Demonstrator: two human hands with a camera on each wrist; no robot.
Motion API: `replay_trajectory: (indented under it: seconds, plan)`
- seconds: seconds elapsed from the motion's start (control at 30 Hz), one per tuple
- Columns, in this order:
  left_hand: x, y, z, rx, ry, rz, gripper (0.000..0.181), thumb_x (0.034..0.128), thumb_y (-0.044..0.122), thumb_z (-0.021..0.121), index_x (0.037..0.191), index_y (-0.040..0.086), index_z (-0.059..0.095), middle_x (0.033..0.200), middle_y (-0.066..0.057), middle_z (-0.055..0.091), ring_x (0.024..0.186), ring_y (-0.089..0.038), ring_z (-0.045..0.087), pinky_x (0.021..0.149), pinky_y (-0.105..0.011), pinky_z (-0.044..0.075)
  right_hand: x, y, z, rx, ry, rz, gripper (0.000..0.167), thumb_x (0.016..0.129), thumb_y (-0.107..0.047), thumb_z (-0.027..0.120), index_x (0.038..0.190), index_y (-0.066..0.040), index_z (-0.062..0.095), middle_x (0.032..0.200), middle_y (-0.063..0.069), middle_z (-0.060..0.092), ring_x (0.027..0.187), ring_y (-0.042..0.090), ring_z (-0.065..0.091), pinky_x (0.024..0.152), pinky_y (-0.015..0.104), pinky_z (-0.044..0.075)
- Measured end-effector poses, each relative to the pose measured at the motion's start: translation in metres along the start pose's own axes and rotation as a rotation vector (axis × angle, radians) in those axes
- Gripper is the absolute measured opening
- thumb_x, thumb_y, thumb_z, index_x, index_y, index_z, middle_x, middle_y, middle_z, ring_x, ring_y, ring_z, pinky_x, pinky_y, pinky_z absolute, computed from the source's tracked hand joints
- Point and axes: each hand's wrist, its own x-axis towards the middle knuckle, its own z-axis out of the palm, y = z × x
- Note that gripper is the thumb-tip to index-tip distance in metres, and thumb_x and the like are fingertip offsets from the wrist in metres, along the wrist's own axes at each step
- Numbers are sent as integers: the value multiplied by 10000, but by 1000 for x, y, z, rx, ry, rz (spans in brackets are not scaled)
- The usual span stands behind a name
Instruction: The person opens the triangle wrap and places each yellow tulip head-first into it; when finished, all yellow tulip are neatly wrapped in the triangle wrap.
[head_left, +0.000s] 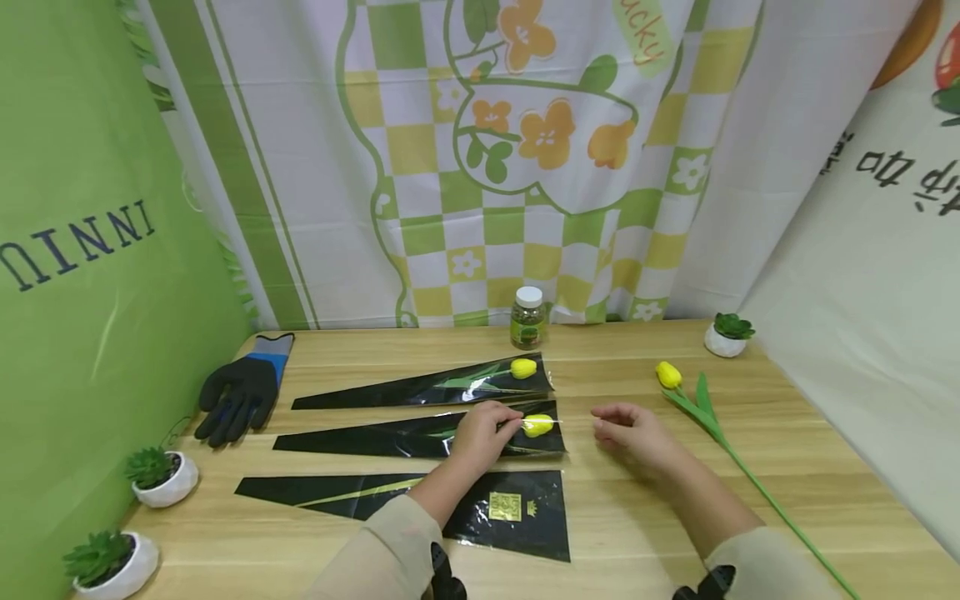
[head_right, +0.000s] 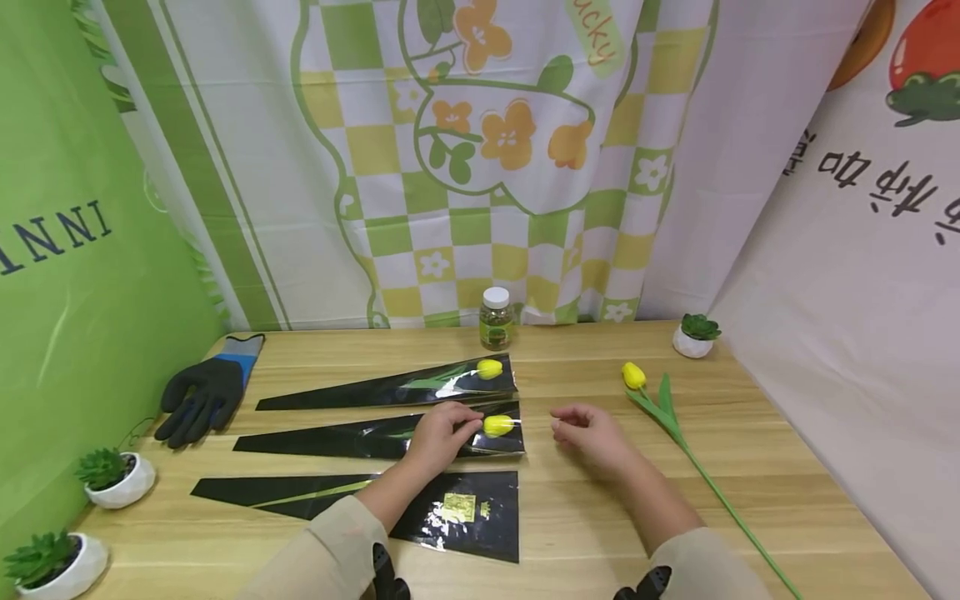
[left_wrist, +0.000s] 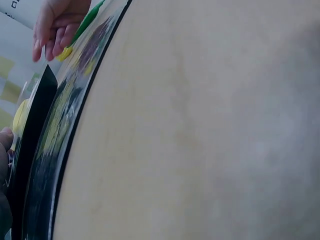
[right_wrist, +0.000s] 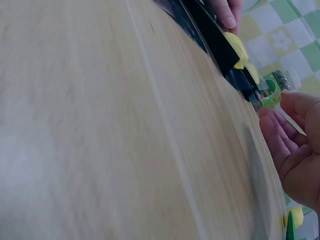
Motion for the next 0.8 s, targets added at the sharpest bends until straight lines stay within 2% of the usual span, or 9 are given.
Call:
replay_trajectory:
  seconds: [0.1,0.23,0.33,0.67,0.8]
  plan:
    - [4,-2,0,14,-24,-12,211,955,286,637,1075,173,769,1055,-11,712,1006,-196,661,885,-366,549,-10,1,-12,-27,-6,-23,455,984,-140,587,1340,121,479,1133,122,604,926,56,625,838,222,565]
    - [9,-5,-1,37,-52,-21,219,959,299,630,1094,187,761,1075,5,710,1019,-189,655,886,-362,549,-20,4,-31,-108,-38,-138,466,993,-151,577,1316,167,468,1136,202,632,896,22,653,829,240,579]
    - [14,-6,-2,55,-54,-21,218,957,298,633,1093,188,762,1076,8,715,1028,-190,655,891,-362,550,-29,5,-43,-143,-35,-182,472,991,-161,584,1310,168,475,1129,201,648,889,6,666,821,241,585]
    - [27,-13,-5,91,-78,-20,238,969,309,612,1113,183,754,1088,6,721,1052,-198,652,928,-374,541,-59,8,-67,-168,63,-119,491,987,-183,594,1330,147,474,1191,191,655,899,-30,657,819,244,587]
    - [32,-14,-7,116,-73,5,227,960,294,627,1098,172,759,1061,3,728,1023,-202,659,912,-374,543,-66,11,-77,-179,89,-112,487,986,-173,594,1324,155,473,1162,167,682,894,-38,656,813,242,589]
